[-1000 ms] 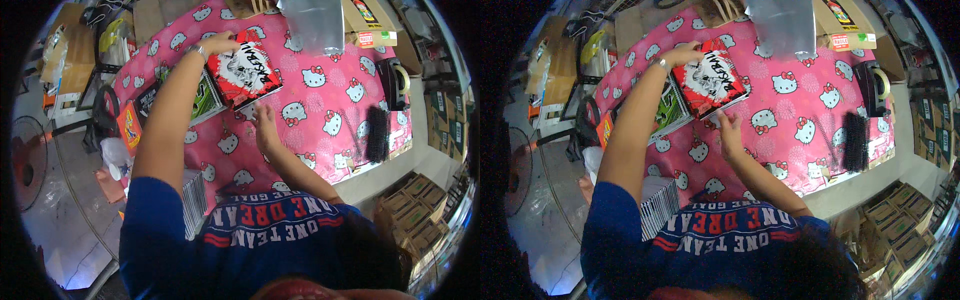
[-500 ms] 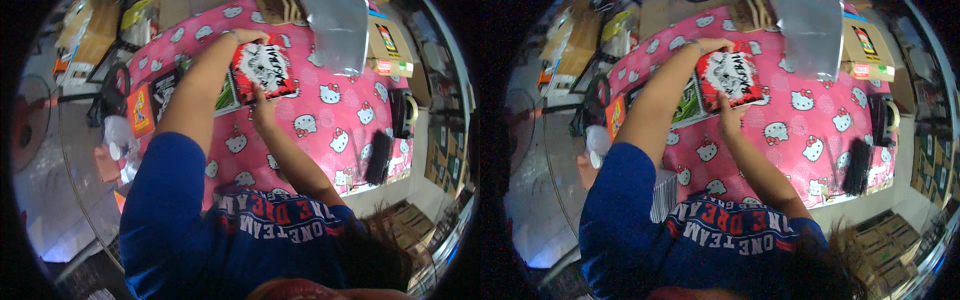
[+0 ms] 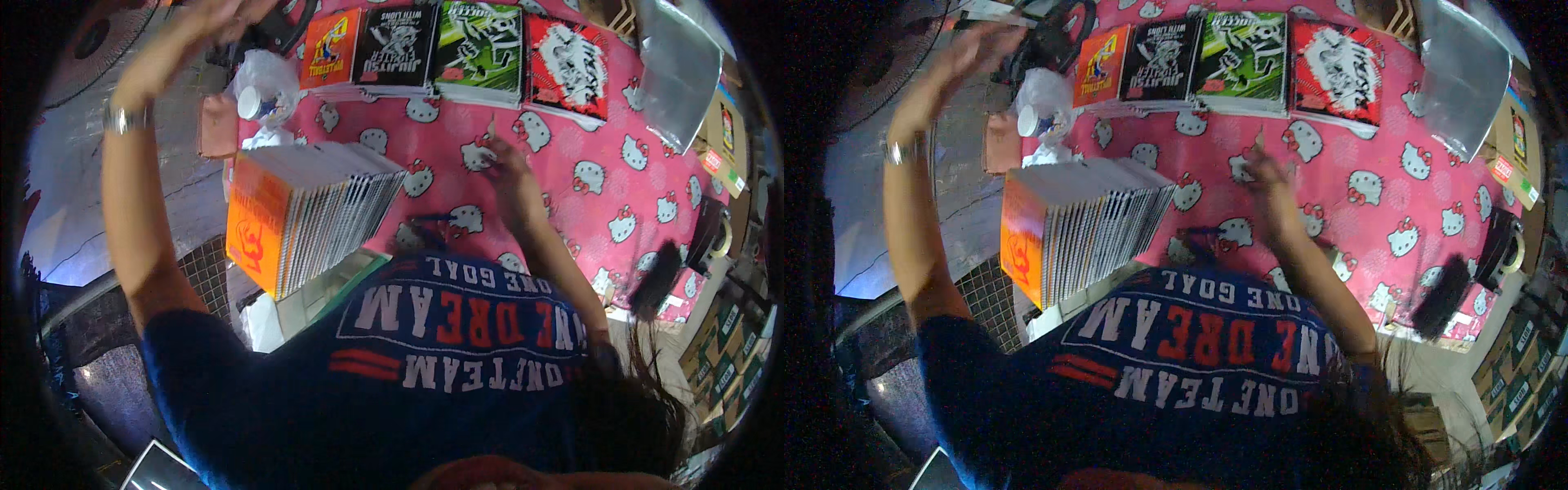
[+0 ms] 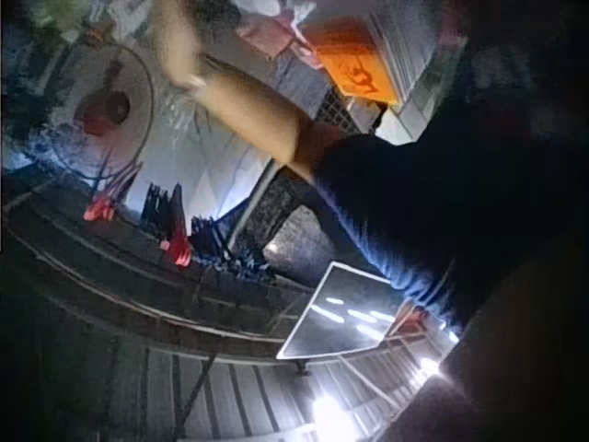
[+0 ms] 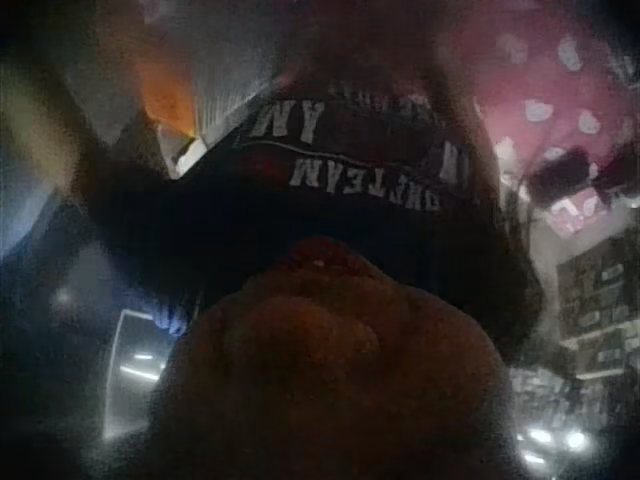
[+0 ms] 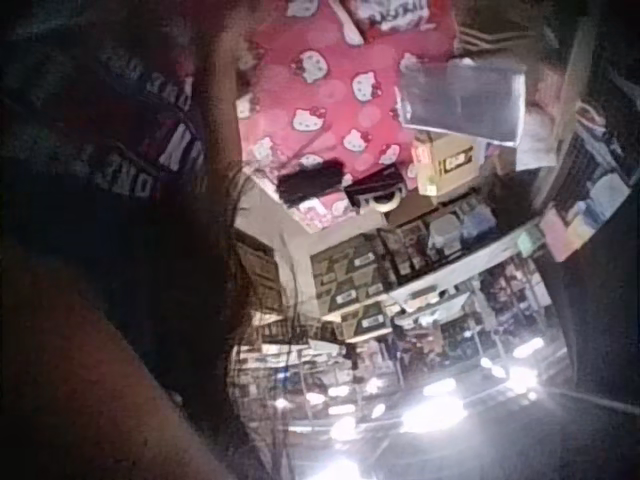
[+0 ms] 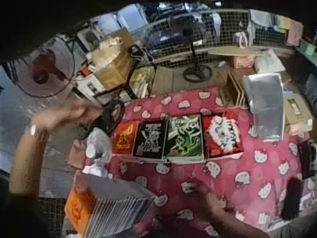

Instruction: The person organizes a stack of spiral-bound notebooks by hand, placing several notebooks into a plastic bag and then arranging the remaining notebooks in rows on a table.

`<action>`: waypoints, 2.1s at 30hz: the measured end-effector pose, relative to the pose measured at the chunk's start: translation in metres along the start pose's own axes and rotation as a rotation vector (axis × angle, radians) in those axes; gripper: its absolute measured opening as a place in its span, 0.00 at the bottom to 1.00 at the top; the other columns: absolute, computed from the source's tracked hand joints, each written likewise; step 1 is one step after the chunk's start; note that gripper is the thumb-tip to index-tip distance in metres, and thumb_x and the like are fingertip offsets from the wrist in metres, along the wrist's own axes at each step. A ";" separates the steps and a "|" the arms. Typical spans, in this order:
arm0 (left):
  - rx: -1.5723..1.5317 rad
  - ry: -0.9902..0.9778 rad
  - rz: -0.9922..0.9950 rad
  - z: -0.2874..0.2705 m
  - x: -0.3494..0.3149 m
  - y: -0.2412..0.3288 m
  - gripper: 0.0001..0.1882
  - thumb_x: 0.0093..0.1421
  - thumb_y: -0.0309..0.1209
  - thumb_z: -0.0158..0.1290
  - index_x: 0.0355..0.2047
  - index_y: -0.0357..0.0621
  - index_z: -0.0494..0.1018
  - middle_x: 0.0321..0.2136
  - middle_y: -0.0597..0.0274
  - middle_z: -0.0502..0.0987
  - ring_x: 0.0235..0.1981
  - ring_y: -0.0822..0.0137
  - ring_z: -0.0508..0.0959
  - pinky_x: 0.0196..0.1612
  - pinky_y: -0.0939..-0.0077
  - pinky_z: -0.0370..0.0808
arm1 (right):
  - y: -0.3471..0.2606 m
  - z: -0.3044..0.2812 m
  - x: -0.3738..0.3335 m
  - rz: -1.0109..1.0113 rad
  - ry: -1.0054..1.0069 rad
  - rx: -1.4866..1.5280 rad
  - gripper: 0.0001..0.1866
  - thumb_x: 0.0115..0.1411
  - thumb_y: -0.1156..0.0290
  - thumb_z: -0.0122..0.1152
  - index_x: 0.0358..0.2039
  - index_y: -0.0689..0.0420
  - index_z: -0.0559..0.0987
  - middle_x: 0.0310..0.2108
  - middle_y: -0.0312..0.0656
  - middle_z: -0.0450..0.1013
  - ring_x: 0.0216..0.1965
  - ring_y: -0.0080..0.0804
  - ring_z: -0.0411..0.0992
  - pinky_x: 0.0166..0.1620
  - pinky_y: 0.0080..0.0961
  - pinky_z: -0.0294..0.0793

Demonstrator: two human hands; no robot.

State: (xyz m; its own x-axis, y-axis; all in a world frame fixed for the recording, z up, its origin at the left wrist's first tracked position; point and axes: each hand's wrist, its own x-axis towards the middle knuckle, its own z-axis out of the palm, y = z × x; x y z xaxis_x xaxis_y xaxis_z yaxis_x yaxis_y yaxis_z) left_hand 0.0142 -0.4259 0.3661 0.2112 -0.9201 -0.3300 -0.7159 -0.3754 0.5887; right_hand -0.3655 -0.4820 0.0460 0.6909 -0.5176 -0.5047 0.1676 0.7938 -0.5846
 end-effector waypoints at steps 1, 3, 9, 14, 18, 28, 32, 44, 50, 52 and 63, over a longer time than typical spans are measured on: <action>-0.018 -0.002 -0.071 0.013 -0.031 -0.022 0.30 0.61 0.51 0.45 0.55 0.42 0.65 0.52 0.62 0.70 0.50 0.70 0.70 0.49 0.73 0.68 | 0.002 0.022 -0.024 0.012 -0.203 -0.212 0.31 0.61 0.58 0.50 0.59 0.63 0.59 0.57 0.47 0.62 0.61 0.40 0.57 0.61 0.36 0.57; -0.134 0.075 -0.306 0.033 -0.112 -0.085 0.36 0.61 0.54 0.43 0.61 0.43 0.56 0.57 0.62 0.64 0.55 0.69 0.66 0.52 0.73 0.67 | 0.004 0.067 -0.050 0.221 -0.505 -0.320 0.33 0.58 0.57 0.55 0.59 0.63 0.60 0.56 0.47 0.62 0.59 0.39 0.59 0.60 0.33 0.59; -0.751 -0.095 -0.512 0.092 -0.192 -0.208 0.37 0.58 0.47 0.52 0.62 0.44 0.53 0.55 0.60 0.66 0.54 0.64 0.68 0.52 0.68 0.68 | 0.056 0.141 -0.070 0.330 -0.637 -0.298 0.35 0.55 0.57 0.60 0.57 0.65 0.62 0.57 0.48 0.62 0.59 0.38 0.58 0.60 0.30 0.56; -0.963 -0.187 -0.559 0.123 -0.185 -0.220 0.38 0.50 0.37 0.60 0.60 0.43 0.56 0.53 0.61 0.67 0.53 0.63 0.69 0.52 0.65 0.69 | 0.073 0.182 -0.076 0.187 -0.656 -0.141 0.41 0.51 0.56 0.63 0.57 0.70 0.58 0.55 0.52 0.63 0.59 0.40 0.59 0.59 0.28 0.57; -0.979 -0.048 -0.512 0.126 -0.186 -0.233 0.39 0.49 0.40 0.61 0.58 0.41 0.57 0.53 0.59 0.68 0.53 0.62 0.69 0.53 0.64 0.69 | 0.103 0.194 -0.075 0.216 -0.501 -0.146 0.36 0.56 0.67 0.57 0.61 0.63 0.52 0.56 0.43 0.61 0.58 0.32 0.58 0.60 0.28 0.53; -1.184 0.104 -0.456 0.123 -0.183 -0.295 0.33 0.52 0.41 0.59 0.56 0.44 0.62 0.51 0.61 0.70 0.51 0.62 0.71 0.53 0.63 0.70 | 0.074 0.211 -0.084 0.200 -0.423 0.175 0.32 0.51 0.64 0.65 0.52 0.64 0.64 0.47 0.42 0.70 0.48 0.31 0.68 0.55 0.32 0.63; -1.178 0.096 -0.563 0.110 -0.205 -0.340 0.32 0.54 0.41 0.57 0.56 0.44 0.62 0.51 0.62 0.70 0.51 0.61 0.71 0.53 0.64 0.69 | 0.079 0.230 -0.089 0.124 -0.383 0.094 0.37 0.49 0.67 0.69 0.52 0.68 0.58 0.44 0.45 0.69 0.47 0.31 0.68 0.53 0.33 0.65; -1.085 -0.011 -0.488 0.138 -0.181 -0.147 0.26 0.57 0.35 0.49 0.55 0.40 0.60 0.50 0.55 0.70 0.52 0.60 0.71 0.53 0.63 0.70 | 0.112 0.250 -0.064 0.049 0.072 -0.309 0.73 0.28 0.45 0.75 0.60 0.74 0.37 0.57 0.63 0.55 0.60 0.53 0.56 0.61 0.38 0.56; -1.072 0.122 -0.395 0.142 -0.148 -0.049 0.27 0.57 0.34 0.50 0.55 0.37 0.61 0.50 0.56 0.70 0.51 0.61 0.71 0.53 0.67 0.69 | 0.038 0.210 -0.052 -0.146 -0.146 -0.100 0.61 0.36 0.59 0.72 0.60 0.71 0.41 0.52 0.58 0.61 0.54 0.48 0.63 0.56 0.36 0.63; -0.828 0.230 -0.242 0.152 -0.130 -0.023 0.27 0.56 0.34 0.52 0.56 0.41 0.61 0.52 0.57 0.69 0.52 0.64 0.70 0.52 0.68 0.68 | -0.006 0.179 -0.057 -0.140 -0.365 0.110 0.51 0.41 0.68 0.67 0.59 0.68 0.46 0.49 0.54 0.64 0.50 0.43 0.66 0.54 0.35 0.66; -1.278 0.094 -0.293 0.362 0.023 -0.005 0.21 0.53 0.32 0.55 0.45 0.36 0.68 0.39 0.59 0.74 0.40 0.66 0.76 0.41 0.69 0.75 | -0.027 -0.040 -0.016 0.115 -0.237 -0.002 0.30 0.48 0.60 0.59 0.51 0.60 0.67 0.45 0.43 0.72 0.45 0.33 0.71 0.51 0.30 0.68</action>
State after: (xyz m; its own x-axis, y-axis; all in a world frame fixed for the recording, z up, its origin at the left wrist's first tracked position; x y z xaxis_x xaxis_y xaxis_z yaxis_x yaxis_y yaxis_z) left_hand -0.2181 -0.4049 0.0881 0.3327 -0.7714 -0.5424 0.4839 -0.3540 0.8003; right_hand -0.4085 -0.5077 0.0442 0.8509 -0.3347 -0.4049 0.0773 0.8421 -0.5337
